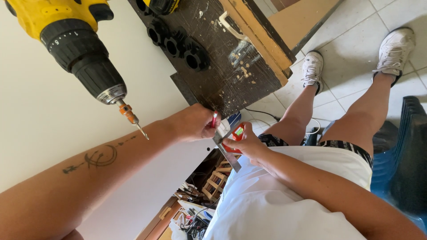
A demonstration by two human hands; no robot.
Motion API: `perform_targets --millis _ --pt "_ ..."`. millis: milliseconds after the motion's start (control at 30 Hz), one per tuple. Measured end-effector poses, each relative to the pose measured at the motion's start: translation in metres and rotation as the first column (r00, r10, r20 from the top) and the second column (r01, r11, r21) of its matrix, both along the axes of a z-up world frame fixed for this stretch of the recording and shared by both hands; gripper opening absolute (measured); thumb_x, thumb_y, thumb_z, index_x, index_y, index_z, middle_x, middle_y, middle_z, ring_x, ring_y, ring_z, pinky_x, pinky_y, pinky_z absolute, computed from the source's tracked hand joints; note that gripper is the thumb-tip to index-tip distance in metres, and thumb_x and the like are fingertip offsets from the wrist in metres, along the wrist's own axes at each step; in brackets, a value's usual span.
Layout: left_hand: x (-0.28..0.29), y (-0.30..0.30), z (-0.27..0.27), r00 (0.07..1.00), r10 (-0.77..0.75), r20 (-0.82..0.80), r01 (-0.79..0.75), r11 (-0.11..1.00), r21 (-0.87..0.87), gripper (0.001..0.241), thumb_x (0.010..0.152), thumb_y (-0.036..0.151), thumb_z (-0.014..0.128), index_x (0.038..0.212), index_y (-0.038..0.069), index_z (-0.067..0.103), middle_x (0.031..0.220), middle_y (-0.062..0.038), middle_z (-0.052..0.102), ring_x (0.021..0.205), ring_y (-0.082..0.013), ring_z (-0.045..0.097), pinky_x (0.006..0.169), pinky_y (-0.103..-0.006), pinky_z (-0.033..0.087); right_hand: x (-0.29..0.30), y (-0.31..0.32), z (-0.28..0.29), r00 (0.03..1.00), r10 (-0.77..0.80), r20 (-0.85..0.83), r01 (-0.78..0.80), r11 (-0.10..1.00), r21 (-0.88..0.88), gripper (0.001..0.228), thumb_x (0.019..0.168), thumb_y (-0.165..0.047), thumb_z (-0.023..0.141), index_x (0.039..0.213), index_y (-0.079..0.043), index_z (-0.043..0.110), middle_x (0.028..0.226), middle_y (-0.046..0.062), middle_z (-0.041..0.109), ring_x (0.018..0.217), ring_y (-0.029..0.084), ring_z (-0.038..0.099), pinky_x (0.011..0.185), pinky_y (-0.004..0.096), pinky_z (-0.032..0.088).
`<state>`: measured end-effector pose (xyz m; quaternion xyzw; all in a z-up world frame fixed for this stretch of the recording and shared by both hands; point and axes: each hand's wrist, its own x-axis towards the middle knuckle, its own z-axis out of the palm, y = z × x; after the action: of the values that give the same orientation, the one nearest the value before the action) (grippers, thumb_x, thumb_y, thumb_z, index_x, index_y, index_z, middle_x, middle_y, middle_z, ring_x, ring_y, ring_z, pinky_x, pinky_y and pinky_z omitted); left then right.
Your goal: Attaching plastic feet to the bottom of a white cabinet using a power drill and a combination square for alignment.
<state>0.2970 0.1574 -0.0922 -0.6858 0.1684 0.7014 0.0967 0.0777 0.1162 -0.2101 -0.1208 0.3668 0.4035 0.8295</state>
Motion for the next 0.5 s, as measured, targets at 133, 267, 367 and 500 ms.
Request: perform_targets --millis 133,267,367,500 --pt "-0.001 0.001 0.005 1.0 0.009 0.001 -0.009 1.0 0.006 0.015 0.092 0.015 0.067 0.099 0.007 0.078 0.084 -0.019 0.077 0.081 -0.0369 0.079 0.078 -0.0442 0.065 -0.002 0.005 -0.003 0.999 0.029 0.023 -0.029 0.999 -0.014 0.099 0.076 -0.017 0.099 0.148 -0.009 0.031 0.133 0.022 0.057 0.125 0.034 0.057 0.104 0.047 0.055" --pt "-0.002 0.0 0.013 0.999 0.035 0.016 -0.034 0.999 -0.005 0.016 0.093 0.016 0.066 0.096 0.005 0.077 0.082 -0.019 0.076 0.077 -0.0362 0.077 0.078 -0.0436 0.065 0.002 -0.001 0.011 1.0 0.016 0.018 -0.016 1.0 -0.006 0.101 0.076 -0.019 0.098 0.149 -0.009 0.029 0.131 0.021 0.057 0.124 0.033 0.055 0.104 0.046 0.054" --pt "-0.003 0.001 0.018 0.999 0.03 0.01 -0.03 1.0 -0.008 0.017 0.093 0.016 0.067 0.097 0.004 0.077 0.083 -0.02 0.076 0.077 -0.0376 0.077 0.076 -0.0451 0.064 0.004 -0.004 0.018 0.998 0.038 0.041 -0.039 0.999 0.001 0.096 0.081 -0.018 0.095 0.148 -0.008 0.028 0.133 0.021 0.055 0.127 0.034 0.055 0.107 0.046 0.053" --pt "-0.003 0.0 0.029 1.0 -0.01 0.017 0.01 1.0 -0.017 0.017 0.09 0.017 0.067 0.095 0.003 0.077 0.082 -0.023 0.075 0.078 -0.0432 0.077 0.075 -0.0496 0.063 0.004 -0.006 0.027 0.998 0.044 0.046 -0.045 0.999 0.018 0.097 0.081 -0.02 0.095 0.148 -0.008 0.026 0.132 0.021 0.054 0.126 0.033 0.055 0.107 0.045 0.054"
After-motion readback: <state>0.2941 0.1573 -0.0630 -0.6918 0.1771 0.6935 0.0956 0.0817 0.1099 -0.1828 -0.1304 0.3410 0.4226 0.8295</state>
